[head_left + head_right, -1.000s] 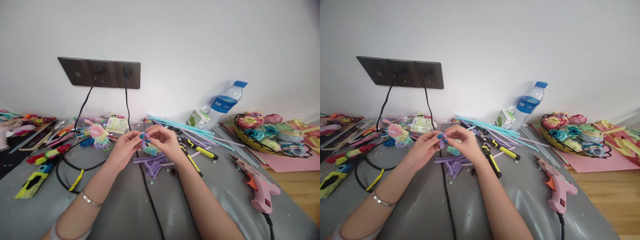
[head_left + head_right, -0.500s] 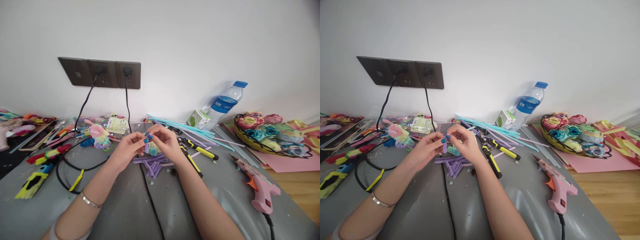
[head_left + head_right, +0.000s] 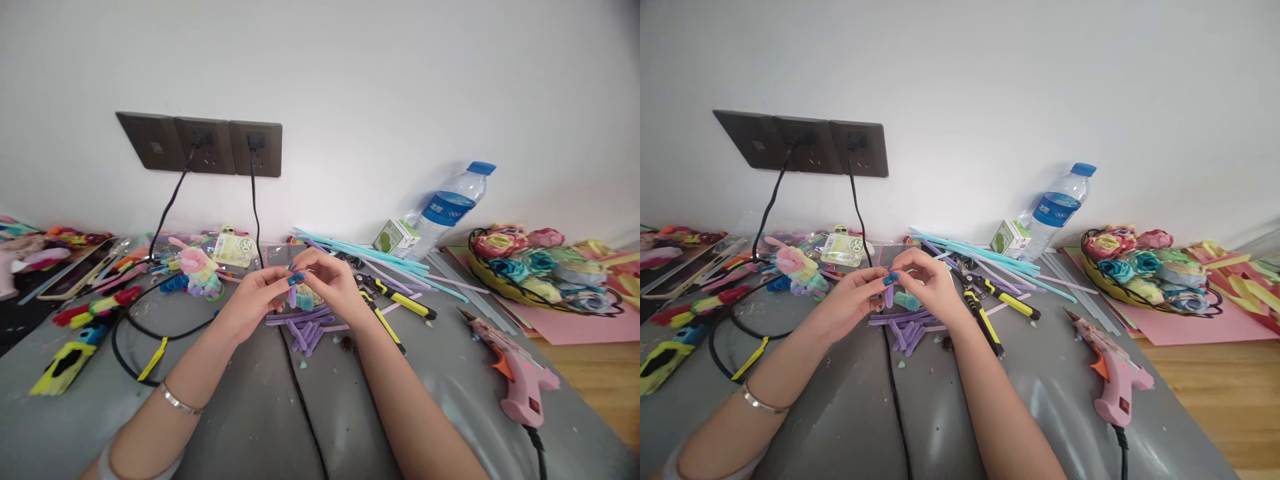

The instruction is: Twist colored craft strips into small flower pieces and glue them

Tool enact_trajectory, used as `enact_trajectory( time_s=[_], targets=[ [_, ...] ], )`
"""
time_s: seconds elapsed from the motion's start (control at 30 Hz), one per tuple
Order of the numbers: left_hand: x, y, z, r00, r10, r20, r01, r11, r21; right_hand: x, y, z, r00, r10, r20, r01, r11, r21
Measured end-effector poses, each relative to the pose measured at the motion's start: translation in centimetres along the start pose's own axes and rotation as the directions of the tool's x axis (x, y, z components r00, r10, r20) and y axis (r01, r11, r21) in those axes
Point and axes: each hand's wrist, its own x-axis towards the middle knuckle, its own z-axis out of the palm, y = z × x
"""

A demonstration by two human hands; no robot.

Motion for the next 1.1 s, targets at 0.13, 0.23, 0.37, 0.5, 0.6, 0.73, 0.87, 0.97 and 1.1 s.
enact_trajectory(
  time_s=[0.13, 0.23, 0.37, 0.5, 0.6, 0.73, 0.87, 0.97, 1.1],
  targets=[
    [-0.07, 0.00, -0.02, 1.000, -0.012, 0.014, 0.011, 1.000, 0.025, 0.01, 0.26, -0.12, 1.000, 0.025, -0.017, -0.025, 0.999, -0.029],
    [0.01, -0.08, -0.26, 0.998, -0.047, 0.030, 0.047, 0.999, 0.014, 0.02, 0.20, -0.17, 1.000, 0.023, -0.020, -0.024, 0.999, -0.045],
    [0.13, -0.10, -0.45, 0.987, -0.142, 0.069, 0.147, 0.987, -0.064, 0.04, -0.07, -0.19, 1.000, 0.012, -0.012, -0.012, 0.999, -0.038],
    [0.03, -0.09, -0.22, 0.964, -0.215, 0.154, 0.237, 0.960, -0.148, 0.07, -0.21, -0.19, 1.000, -0.028, -0.008, 0.027, 1.000, -0.007],
    [-0.07, -0.21, -0.08, 0.955, -0.207, 0.212, 0.249, 0.949, -0.195, 0.13, -0.23, -0.14, 0.999, -0.030, -0.016, 0.030, 0.999, -0.017],
    [-0.06, -0.40, -0.10, 0.954, -0.199, 0.226, 0.250, 0.941, -0.228, 0.20, -0.26, -0.04, 0.999, -0.030, -0.023, 0.030, 0.999, -0.010],
    [0.05, -0.34, -0.04, 0.966, -0.177, 0.191, 0.219, 0.949, -0.226, 0.24, -0.29, -0.02, 0.998, -0.042, -0.036, 0.042, 0.999, 0.000],
    [0.15, -0.22, 0.13, 0.981, -0.144, 0.128, 0.168, 0.963, -0.211, 0.28, -0.35, -0.06, 0.998, -0.035, -0.045, 0.035, 0.999, -0.008],
    [0.28, -0.18, 0.26, 0.993, -0.113, 0.044, 0.120, 0.968, -0.222, 0.29, -0.46, -0.11, 0.999, -0.017, -0.044, 0.017, 1.000, -0.005]
  ],
)
